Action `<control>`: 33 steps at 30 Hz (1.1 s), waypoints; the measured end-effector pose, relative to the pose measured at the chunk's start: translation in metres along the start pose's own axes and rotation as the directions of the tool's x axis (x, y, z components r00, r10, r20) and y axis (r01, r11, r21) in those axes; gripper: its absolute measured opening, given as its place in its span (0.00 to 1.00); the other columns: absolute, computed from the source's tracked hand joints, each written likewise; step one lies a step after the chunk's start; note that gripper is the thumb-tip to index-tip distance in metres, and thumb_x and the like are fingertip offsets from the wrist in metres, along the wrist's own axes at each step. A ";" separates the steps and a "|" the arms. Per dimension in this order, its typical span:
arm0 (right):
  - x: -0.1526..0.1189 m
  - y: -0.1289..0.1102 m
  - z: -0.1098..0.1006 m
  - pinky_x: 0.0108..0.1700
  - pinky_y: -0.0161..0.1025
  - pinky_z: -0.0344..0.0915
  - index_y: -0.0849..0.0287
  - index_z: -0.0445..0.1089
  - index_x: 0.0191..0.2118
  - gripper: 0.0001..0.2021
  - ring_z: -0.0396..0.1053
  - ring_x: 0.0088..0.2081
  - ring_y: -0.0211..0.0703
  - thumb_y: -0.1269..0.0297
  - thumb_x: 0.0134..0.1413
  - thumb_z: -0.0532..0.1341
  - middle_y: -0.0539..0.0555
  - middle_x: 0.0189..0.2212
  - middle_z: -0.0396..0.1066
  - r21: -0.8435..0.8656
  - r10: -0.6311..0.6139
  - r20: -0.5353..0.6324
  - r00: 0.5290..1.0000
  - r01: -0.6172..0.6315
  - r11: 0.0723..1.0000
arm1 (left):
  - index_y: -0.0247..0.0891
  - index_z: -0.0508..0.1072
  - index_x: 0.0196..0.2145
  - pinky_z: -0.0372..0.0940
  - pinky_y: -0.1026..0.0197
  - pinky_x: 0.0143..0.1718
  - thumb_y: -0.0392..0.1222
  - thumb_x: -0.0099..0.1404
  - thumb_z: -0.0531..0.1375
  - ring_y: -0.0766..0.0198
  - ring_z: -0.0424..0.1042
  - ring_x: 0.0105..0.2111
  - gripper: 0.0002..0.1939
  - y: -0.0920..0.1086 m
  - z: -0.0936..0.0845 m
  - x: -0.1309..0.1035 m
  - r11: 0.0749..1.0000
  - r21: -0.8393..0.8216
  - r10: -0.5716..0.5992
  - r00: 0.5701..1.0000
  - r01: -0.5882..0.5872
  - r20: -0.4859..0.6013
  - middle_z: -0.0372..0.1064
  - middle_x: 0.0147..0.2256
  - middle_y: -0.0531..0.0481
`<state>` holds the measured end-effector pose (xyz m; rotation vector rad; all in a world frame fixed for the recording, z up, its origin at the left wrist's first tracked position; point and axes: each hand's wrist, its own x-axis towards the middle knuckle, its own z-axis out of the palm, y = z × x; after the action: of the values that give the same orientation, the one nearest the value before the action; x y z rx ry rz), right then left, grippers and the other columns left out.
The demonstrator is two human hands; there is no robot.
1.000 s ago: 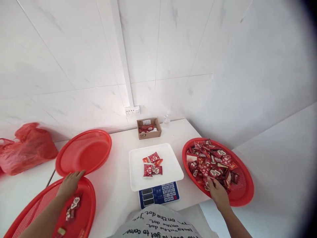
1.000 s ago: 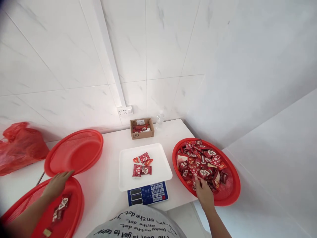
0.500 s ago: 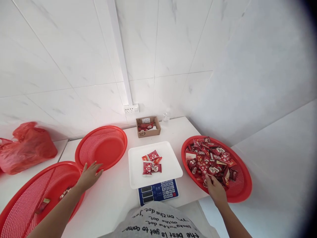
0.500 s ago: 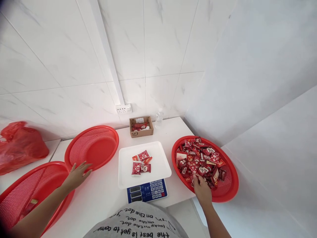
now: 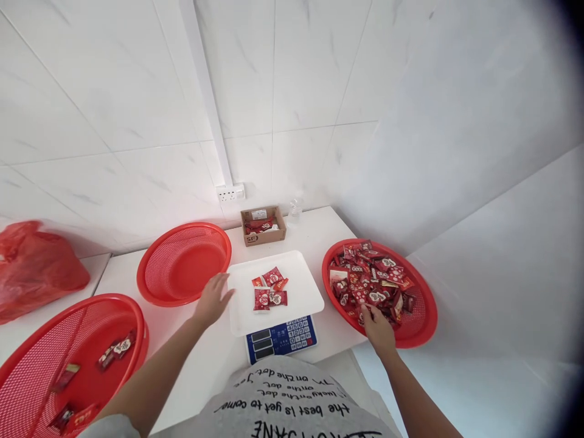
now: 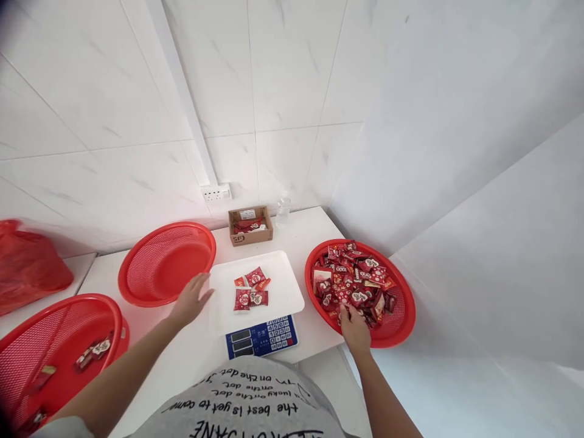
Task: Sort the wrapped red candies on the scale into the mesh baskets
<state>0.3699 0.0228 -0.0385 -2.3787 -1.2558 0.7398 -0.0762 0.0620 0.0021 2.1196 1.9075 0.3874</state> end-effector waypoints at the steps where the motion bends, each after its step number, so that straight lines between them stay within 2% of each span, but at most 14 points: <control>1: 0.000 0.000 0.000 0.43 0.43 0.60 0.60 0.65 0.48 0.27 0.65 0.45 0.52 0.49 0.52 0.43 0.61 0.44 0.69 -0.010 0.006 0.000 1.000 -0.006 1.000 | 0.35 0.55 0.58 0.48 0.52 0.58 0.54 0.63 0.46 0.56 0.49 0.60 0.29 0.017 0.010 0.003 0.998 -0.040 0.048 0.999 -0.048 0.012 0.54 0.58 0.40; 4: 0.001 0.000 0.001 0.43 0.43 0.61 0.59 0.66 0.48 0.26 0.66 0.45 0.51 0.50 0.53 0.44 0.61 0.43 0.69 -0.029 0.003 -0.008 1.000 -0.003 1.000 | 0.39 0.48 0.61 0.44 0.47 0.59 0.59 0.58 0.52 0.51 0.41 0.62 0.39 0.061 0.040 0.012 0.982 -0.100 0.172 0.980 -0.162 0.097 0.44 0.62 0.38; 6: 0.001 0.000 0.002 0.42 0.42 0.60 0.58 0.67 0.47 0.25 0.66 0.44 0.51 0.50 0.53 0.44 0.60 0.42 0.70 -0.027 -0.008 -0.016 1.000 0.008 1.000 | 0.39 0.43 0.62 0.41 0.43 0.58 0.62 0.53 0.55 0.47 0.37 0.62 0.45 0.078 0.058 0.017 0.984 -0.098 0.159 0.979 -0.147 0.129 0.40 0.63 0.36; 9: 0.000 0.001 0.003 0.42 0.43 0.60 0.57 0.66 0.47 0.24 0.66 0.44 0.51 0.50 0.53 0.44 0.59 0.42 0.70 -0.010 -0.018 -0.015 1.000 0.018 1.000 | 0.38 0.40 0.62 0.41 0.42 0.57 0.63 0.49 0.59 0.44 0.38 0.62 0.52 0.087 0.075 0.021 0.986 -0.075 0.159 0.977 -0.150 0.143 0.41 0.62 0.33; 12: -0.001 0.001 0.004 0.42 0.42 0.60 0.56 0.66 0.47 0.24 0.66 0.43 0.50 0.50 0.54 0.43 0.57 0.42 0.70 0.013 -0.015 -0.015 1.000 0.016 1.000 | 0.38 0.42 0.62 0.45 0.46 0.57 0.60 0.50 0.59 0.46 0.49 0.59 0.49 0.083 0.079 0.020 0.978 -0.055 0.206 0.975 -0.202 0.079 0.50 0.58 0.35; 16: -0.003 0.000 0.003 0.43 0.42 0.60 0.54 0.66 0.47 0.23 0.66 0.44 0.50 0.50 0.55 0.44 0.57 0.42 0.70 0.039 -0.027 -0.025 0.999 0.027 0.999 | 0.41 0.45 0.61 0.52 0.48 0.51 0.58 0.53 0.58 0.49 0.59 0.51 0.44 0.075 0.074 0.019 0.978 -0.034 0.207 0.978 -0.206 0.005 0.59 0.52 0.39; 22: -0.005 -0.003 0.001 0.43 0.42 0.60 0.55 0.66 0.47 0.23 0.66 0.44 0.50 0.51 0.55 0.43 0.56 0.43 0.70 0.036 -0.017 -0.009 1.000 0.017 0.999 | 0.42 0.51 0.59 0.58 0.50 0.47 0.56 0.55 0.58 0.53 0.63 0.43 0.38 0.065 0.072 0.018 0.971 -0.124 0.199 0.978 -0.205 -0.059 0.62 0.43 0.43; 26: -0.006 -0.003 0.001 0.42 0.42 0.60 0.55 0.66 0.48 0.23 0.66 0.43 0.50 0.50 0.55 0.43 0.56 0.42 0.70 0.035 -0.018 -0.002 1.000 0.018 0.999 | 0.40 0.57 0.55 0.62 0.53 0.44 0.54 0.57 0.57 0.56 0.64 0.40 0.30 0.063 0.068 0.018 0.964 -0.229 0.110 0.986 -0.137 -0.126 0.62 0.38 0.46; 28: -0.006 -0.003 0.001 0.41 0.42 0.60 0.55 0.66 0.48 0.24 0.66 0.43 0.50 0.50 0.55 0.43 0.56 0.42 0.70 0.029 -0.018 -0.003 1.000 0.018 0.999 | 0.39 0.60 0.52 0.63 0.54 0.42 0.53 0.58 0.56 0.58 0.65 0.38 0.27 0.061 0.058 0.023 0.960 -0.268 0.027 0.983 -0.076 -0.179 0.62 0.36 0.47; 30: -0.005 -0.002 0.001 0.41 0.42 0.60 0.54 0.66 0.48 0.23 0.67 0.42 0.50 0.50 0.55 0.43 0.56 0.42 0.70 0.020 -0.021 -0.007 1.000 0.022 1.000 | 0.38 0.62 0.50 0.63 0.54 0.41 0.52 0.58 0.55 0.58 0.65 0.37 0.25 0.055 0.039 0.032 0.958 -0.286 -0.091 0.959 0.011 -0.267 0.62 0.35 0.47; 33: -0.005 -0.001 0.002 0.40 0.42 0.61 0.54 0.66 0.47 0.23 0.67 0.42 0.49 0.50 0.55 0.43 0.56 0.42 0.70 0.007 -0.029 -0.013 0.999 0.030 1.000 | 0.36 0.63 0.50 0.63 0.52 0.42 0.52 0.58 0.55 0.55 0.65 0.41 0.25 0.037 -0.001 0.049 0.948 -0.261 -0.277 0.875 0.182 -0.396 0.63 0.38 0.43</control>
<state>0.3657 0.0196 -0.0376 -2.3502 -1.2780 0.7179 -0.0379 0.1073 0.0179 1.7398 2.1981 1.0307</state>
